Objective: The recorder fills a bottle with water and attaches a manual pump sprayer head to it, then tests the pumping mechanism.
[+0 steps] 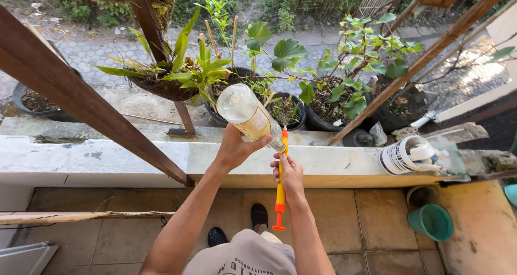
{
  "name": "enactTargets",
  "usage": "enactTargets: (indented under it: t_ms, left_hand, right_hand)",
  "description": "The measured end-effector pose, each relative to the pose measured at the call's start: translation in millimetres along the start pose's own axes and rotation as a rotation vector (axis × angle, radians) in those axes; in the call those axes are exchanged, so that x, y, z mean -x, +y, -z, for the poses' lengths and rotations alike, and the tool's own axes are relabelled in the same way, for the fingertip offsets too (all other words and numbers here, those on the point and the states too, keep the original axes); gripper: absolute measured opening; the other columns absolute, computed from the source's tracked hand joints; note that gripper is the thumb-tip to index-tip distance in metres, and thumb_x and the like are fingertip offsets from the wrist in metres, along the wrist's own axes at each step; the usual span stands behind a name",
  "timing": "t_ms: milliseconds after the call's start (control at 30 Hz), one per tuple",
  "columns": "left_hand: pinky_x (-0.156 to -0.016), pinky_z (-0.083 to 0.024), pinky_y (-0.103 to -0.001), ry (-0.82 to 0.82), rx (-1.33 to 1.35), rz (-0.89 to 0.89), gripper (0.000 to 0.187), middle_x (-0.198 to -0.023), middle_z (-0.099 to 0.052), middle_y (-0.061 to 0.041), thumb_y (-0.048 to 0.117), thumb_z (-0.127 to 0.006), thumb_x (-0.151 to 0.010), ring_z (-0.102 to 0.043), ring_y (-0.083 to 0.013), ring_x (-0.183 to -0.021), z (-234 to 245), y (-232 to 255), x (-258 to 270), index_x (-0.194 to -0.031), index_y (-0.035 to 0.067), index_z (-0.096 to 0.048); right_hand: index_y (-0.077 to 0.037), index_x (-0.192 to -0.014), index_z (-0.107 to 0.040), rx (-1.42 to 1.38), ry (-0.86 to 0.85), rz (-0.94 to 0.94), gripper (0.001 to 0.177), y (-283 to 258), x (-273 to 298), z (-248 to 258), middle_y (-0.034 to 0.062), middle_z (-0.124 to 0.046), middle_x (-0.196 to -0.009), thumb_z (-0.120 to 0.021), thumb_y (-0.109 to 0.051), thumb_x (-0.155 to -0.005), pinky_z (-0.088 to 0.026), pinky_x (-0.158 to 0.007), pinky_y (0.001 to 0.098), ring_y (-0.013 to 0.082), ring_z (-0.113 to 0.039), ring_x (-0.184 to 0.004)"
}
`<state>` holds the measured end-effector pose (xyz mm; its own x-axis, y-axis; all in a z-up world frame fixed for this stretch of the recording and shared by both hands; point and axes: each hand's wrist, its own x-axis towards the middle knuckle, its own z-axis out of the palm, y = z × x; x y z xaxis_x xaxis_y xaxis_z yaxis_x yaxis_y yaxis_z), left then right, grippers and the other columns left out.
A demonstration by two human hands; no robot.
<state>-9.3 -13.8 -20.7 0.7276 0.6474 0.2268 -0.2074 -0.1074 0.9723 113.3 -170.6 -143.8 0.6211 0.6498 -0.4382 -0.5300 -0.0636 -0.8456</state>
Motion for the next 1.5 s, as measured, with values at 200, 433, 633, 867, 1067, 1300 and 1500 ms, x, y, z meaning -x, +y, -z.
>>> enactTargets:
  t_ms: [200,433,633,867,1067,1300,1500]
  left_hand:
    - [-0.081,-0.058,-0.028,-0.071,0.019,-0.008,0.032,-0.099,-0.075,-0.003,0.014,-0.084,-0.083,-0.07,-0.0093,-0.092,-0.9,0.4,6.5,-0.109,0.003,-0.07]
    - [-0.085,-0.059,-0.03,-0.085,-0.088,-0.029,0.035,-0.102,-0.078,-0.004,0.017,-0.086,-0.08,-0.073,-0.0113,-0.095,0.2,-2.1,15.7,-0.109,0.003,-0.072]
    - [-0.086,-0.059,-0.031,-0.125,-0.026,-0.005,0.036,-0.104,-0.078,-0.004,0.017,-0.086,-0.081,-0.073,-0.0118,-0.096,1.9,-7.0,23.4,-0.111,0.004,-0.071]
    - [-0.086,-0.058,-0.03,-0.127,-0.042,-0.006,0.035,-0.102,-0.078,-0.005,0.014,-0.087,-0.081,-0.073,-0.0119,-0.095,4.3,-6.3,25.8,-0.11,0.003,-0.072]
    - [-0.086,-0.059,-0.029,-0.145,0.004,0.029,0.036,-0.103,-0.078,-0.004,0.016,-0.086,-0.08,-0.073,-0.0106,-0.096,5.0,-7.6,26.9,-0.111,0.004,-0.071]
    - [-0.085,-0.059,-0.03,-0.134,-0.049,0.002,0.033,-0.1,-0.079,-0.005,0.016,-0.086,-0.08,-0.074,-0.0113,-0.094,10.7,3.0,30.1,-0.108,0.003,-0.073]
    - [-0.082,-0.059,-0.03,-0.097,-0.139,0.003,0.031,-0.099,-0.08,-0.006,0.016,-0.087,-0.079,-0.074,-0.0114,-0.091,22.3,16.8,36.2,-0.105,0.003,-0.075]
  right_hand:
    - [-0.002,-0.11,-0.065,-0.012,0.043,0.025,0.028,2.2,21.3,-0.2,0.0063,-0.064,-0.082,-0.054,-0.027,-0.104,-0.042,-0.047,0.0226,0.0069,-0.051,-0.057]
    - [-0.001,-0.112,-0.065,-0.027,0.082,0.042,0.031,13.0,37.0,0.9,0.0065,-0.064,-0.083,-0.053,-0.028,-0.105,-0.043,-0.048,0.0223,0.0066,-0.051,-0.058]
    - [0.0,-0.113,-0.064,-0.059,0.104,0.046,0.03,24.4,46.1,0.6,0.0067,-0.064,-0.083,-0.054,-0.028,-0.105,-0.042,-0.047,0.0229,0.0068,-0.051,-0.058]
    - [-0.001,-0.113,-0.063,-0.05,0.125,0.043,0.029,28.6,48.6,-0.3,0.0061,-0.064,-0.083,-0.053,-0.026,-0.105,-0.043,-0.048,0.0229,0.0066,-0.051,-0.057]
    - [-0.001,-0.113,-0.063,-0.072,0.113,0.056,0.028,32.4,49.5,1.0,0.0056,-0.063,-0.082,-0.053,-0.026,-0.106,-0.043,-0.048,0.0225,0.0063,-0.051,-0.057]
    - [-0.001,-0.113,-0.063,-0.063,0.106,0.053,0.028,31.4,52.3,-8.0,0.0057,-0.063,-0.082,-0.053,-0.026,-0.105,-0.043,-0.048,0.0222,0.0062,-0.051,-0.058]
    - [0.0,-0.112,-0.064,-0.058,0.056,0.066,0.028,35.2,48.9,-19.1,0.0064,-0.064,-0.082,-0.053,-0.026,-0.105,-0.043,-0.048,0.0231,0.0068,-0.051,-0.058]
